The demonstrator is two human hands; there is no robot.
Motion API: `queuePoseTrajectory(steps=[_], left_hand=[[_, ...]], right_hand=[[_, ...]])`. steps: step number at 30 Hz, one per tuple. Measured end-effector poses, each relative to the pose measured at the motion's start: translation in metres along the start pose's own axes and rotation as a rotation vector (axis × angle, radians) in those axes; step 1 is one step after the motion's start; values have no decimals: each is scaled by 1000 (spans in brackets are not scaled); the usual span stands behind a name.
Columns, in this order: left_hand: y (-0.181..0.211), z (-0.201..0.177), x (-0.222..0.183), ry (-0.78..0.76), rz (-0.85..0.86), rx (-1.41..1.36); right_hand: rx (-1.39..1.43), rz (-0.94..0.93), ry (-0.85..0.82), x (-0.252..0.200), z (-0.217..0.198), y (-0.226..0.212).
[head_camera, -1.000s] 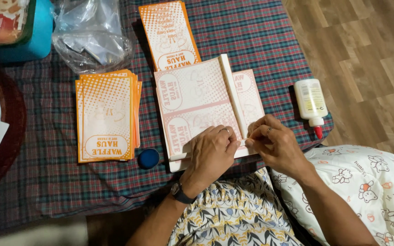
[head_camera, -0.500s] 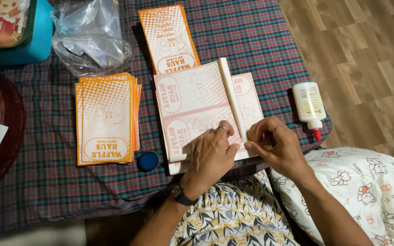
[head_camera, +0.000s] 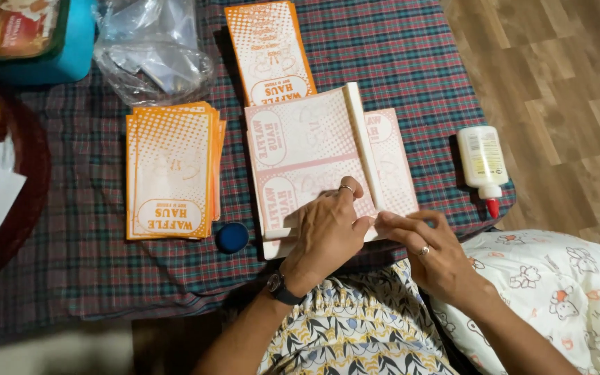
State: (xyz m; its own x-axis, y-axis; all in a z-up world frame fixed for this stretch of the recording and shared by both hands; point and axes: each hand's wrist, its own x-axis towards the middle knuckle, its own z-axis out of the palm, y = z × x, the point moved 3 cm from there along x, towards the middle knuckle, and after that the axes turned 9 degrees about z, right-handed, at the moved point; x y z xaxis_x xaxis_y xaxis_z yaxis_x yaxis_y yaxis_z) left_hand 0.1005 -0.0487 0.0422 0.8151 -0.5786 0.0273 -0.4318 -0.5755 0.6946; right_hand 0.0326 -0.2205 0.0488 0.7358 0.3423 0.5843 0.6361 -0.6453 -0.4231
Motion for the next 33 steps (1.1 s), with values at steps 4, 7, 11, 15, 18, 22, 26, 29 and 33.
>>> queuePoseTrajectory(steps=[4,7,11,15,18,22,26,29,33], left_hand=[[-3,-5,-9,-68,-36,-65],[-15,-8,-25,-39,35,126],[-36,-15,-53,73,78,235],[-38,-33,-73,271,94,249],[-36,-34,-79,401,114,225],[-38,-31,-80,463,119,205],[-38,-29,-84,466,108,205],[-41,-30,-90,475,31,174],[-46,-34,-104,510,-118,17]], right_hand=[[-137,81,-183,-15,5,2],[-260,89,-179,-19,11,0],[-405,36,-197,-22,16,-6],[-504,19,-203,-27,22,-6],[-542,14,-196,-29,25,-7],[-592,7,-205,-25,25,-9],[-641,18,-222,-24,27,-10],[-630,13,-208,-20,26,-13],[-621,41,-229,-24,29,-12]])
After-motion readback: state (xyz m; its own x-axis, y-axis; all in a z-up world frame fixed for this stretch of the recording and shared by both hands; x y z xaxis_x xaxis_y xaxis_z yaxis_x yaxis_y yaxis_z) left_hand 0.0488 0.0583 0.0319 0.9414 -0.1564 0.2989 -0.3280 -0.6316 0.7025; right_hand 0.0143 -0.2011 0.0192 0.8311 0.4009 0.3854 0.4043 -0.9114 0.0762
